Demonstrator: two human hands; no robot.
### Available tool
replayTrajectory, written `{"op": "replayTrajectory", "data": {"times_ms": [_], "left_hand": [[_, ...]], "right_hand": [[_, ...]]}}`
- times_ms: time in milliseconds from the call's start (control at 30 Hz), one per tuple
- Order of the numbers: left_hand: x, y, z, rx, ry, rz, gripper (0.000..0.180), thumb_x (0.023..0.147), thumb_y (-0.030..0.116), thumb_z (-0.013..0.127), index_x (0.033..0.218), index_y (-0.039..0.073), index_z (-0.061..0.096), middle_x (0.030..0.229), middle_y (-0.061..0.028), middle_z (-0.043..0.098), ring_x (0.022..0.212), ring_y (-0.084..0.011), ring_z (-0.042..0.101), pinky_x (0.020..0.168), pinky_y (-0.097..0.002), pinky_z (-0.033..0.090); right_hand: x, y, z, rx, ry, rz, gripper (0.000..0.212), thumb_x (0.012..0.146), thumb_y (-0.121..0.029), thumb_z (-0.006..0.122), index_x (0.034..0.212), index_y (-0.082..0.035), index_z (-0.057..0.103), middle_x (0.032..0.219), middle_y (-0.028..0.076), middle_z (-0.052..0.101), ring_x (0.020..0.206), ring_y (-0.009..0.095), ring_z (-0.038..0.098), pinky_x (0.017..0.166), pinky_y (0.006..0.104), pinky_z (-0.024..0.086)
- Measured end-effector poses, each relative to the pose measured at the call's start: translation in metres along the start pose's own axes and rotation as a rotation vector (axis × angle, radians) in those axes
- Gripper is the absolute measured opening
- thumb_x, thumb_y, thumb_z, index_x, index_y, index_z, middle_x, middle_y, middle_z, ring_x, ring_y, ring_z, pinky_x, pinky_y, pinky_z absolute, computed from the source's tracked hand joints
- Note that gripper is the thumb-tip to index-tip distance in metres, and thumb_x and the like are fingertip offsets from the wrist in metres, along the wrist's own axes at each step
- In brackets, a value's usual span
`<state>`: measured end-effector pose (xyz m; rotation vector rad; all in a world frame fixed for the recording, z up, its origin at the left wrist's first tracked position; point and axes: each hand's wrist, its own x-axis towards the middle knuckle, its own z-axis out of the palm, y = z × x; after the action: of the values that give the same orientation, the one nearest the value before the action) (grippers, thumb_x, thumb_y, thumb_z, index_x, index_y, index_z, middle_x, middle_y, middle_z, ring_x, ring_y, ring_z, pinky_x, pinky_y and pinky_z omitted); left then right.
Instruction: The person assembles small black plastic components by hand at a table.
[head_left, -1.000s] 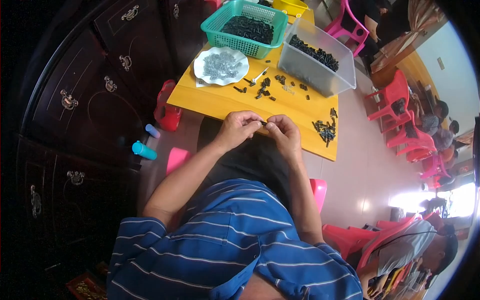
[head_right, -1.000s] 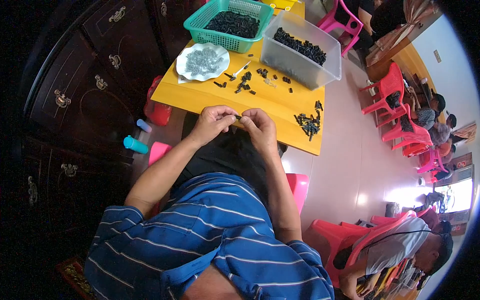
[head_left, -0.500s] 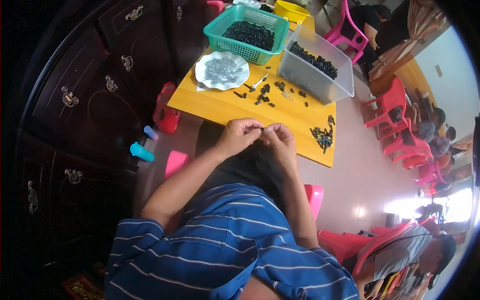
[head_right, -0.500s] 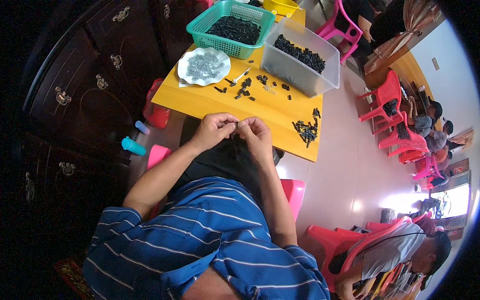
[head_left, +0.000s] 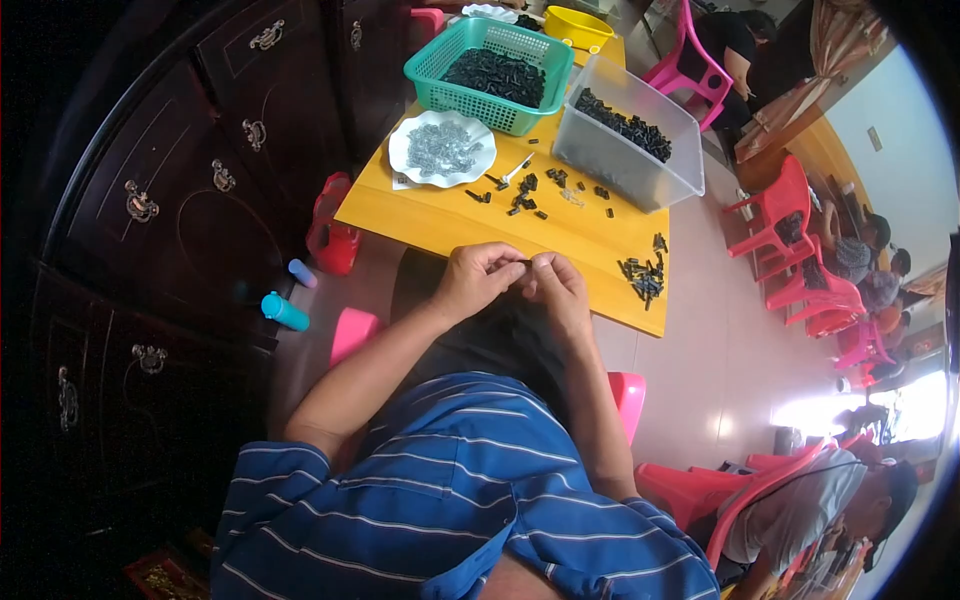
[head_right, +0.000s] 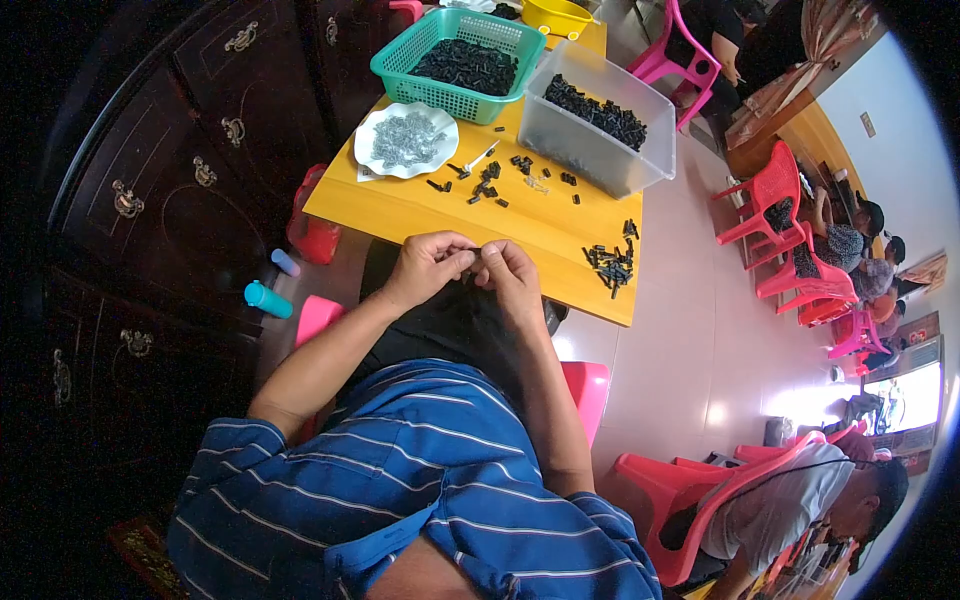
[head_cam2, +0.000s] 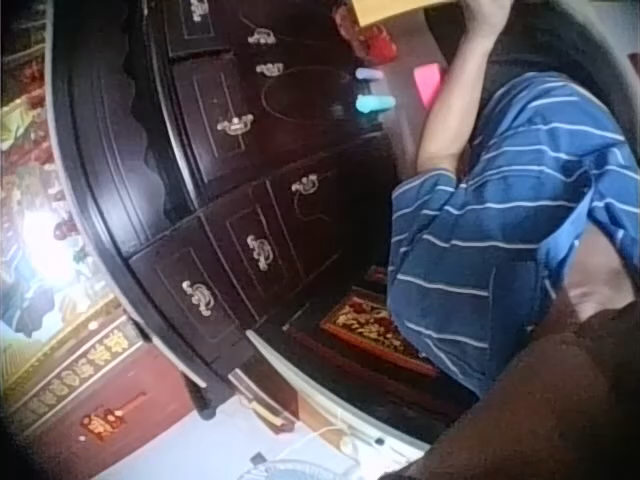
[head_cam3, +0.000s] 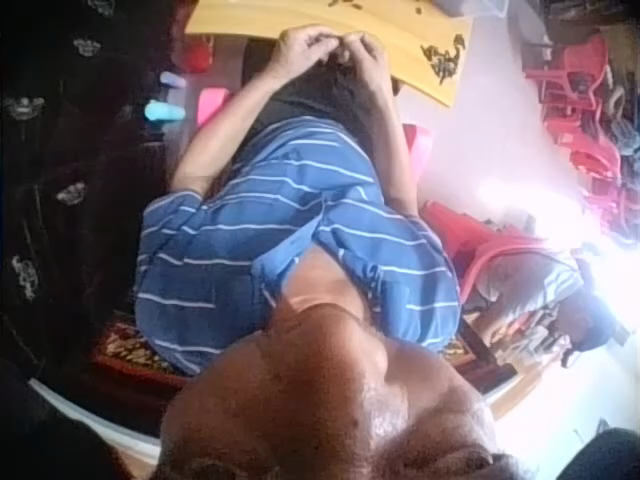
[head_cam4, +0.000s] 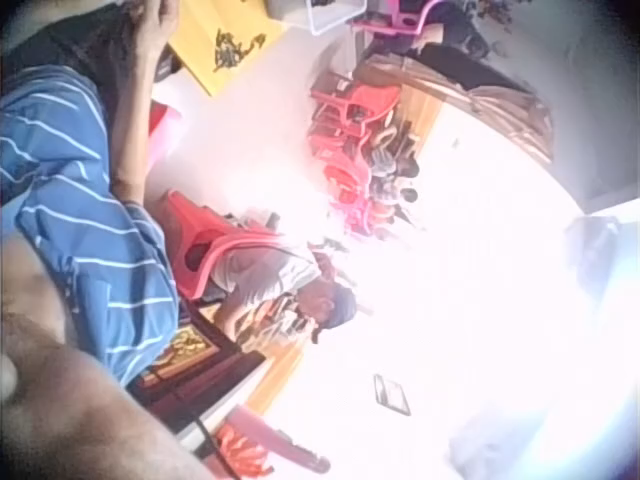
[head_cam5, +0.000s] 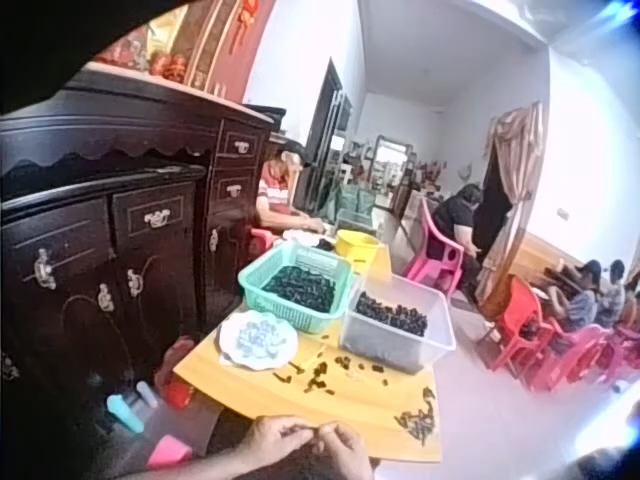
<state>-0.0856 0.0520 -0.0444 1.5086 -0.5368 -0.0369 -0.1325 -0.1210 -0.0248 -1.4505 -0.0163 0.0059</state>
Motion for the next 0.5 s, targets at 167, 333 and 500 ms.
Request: {"op": "replayTrajectory", "data": {"times_ms": [167, 333, 500], "left_hand": [[0.004, -0.009, -0.004, -0.252, 0.007, -0.117, 0.015, 0.098, 0.011, 0.065, 0.106, -0.001, 0.07, 0.084, -0.0024, 0.071, 0.069, -0.0069, 0.064, 0.062, -0.0222, 0.052], [0.001, -0.01, -0.002, -0.428, -0.001, -0.211, 0.019, 0.101, 0.015, 0.062, 0.113, 0.002, 0.068, 0.091, -0.0014, 0.071, 0.076, -0.0068, 0.065, 0.069, -0.022, 0.055], [0.0, -0.011, 0.003, -0.533, -0.023, -0.234, 0.021, 0.102, 0.016, 0.062, 0.115, 0.002, 0.068, 0.094, -0.0011, 0.07, 0.08, -0.0073, 0.066, 0.071, -0.0222, 0.056]], "right_hand": [[-0.001, 0.001, 0.017, 0.028, 0.081, -0.102, 0.013, 0.098, -0.011, 0.068, 0.105, -0.003, 0.061, 0.084, -0.001, 0.063, 0.075, 0.007, 0.058, 0.071, 0.0217, 0.049], [-0.004, 0.004, 0.03, -0.158, 0.166, -0.277, 0.018, 0.092, -0.003, 0.073, 0.105, -0.001, 0.061, 0.084, 0.001, 0.063, 0.071, 0.008, 0.059, 0.066, 0.0223, 0.05], [-0.006, -0.001, 0.028, -0.575, 0.305, -0.47, 0.016, 0.088, -0.002, 0.075, 0.1, -0.001, 0.065, 0.081, 0.004, 0.061, 0.067, 0.01, 0.06, 0.062, 0.0233, 0.049]]}}
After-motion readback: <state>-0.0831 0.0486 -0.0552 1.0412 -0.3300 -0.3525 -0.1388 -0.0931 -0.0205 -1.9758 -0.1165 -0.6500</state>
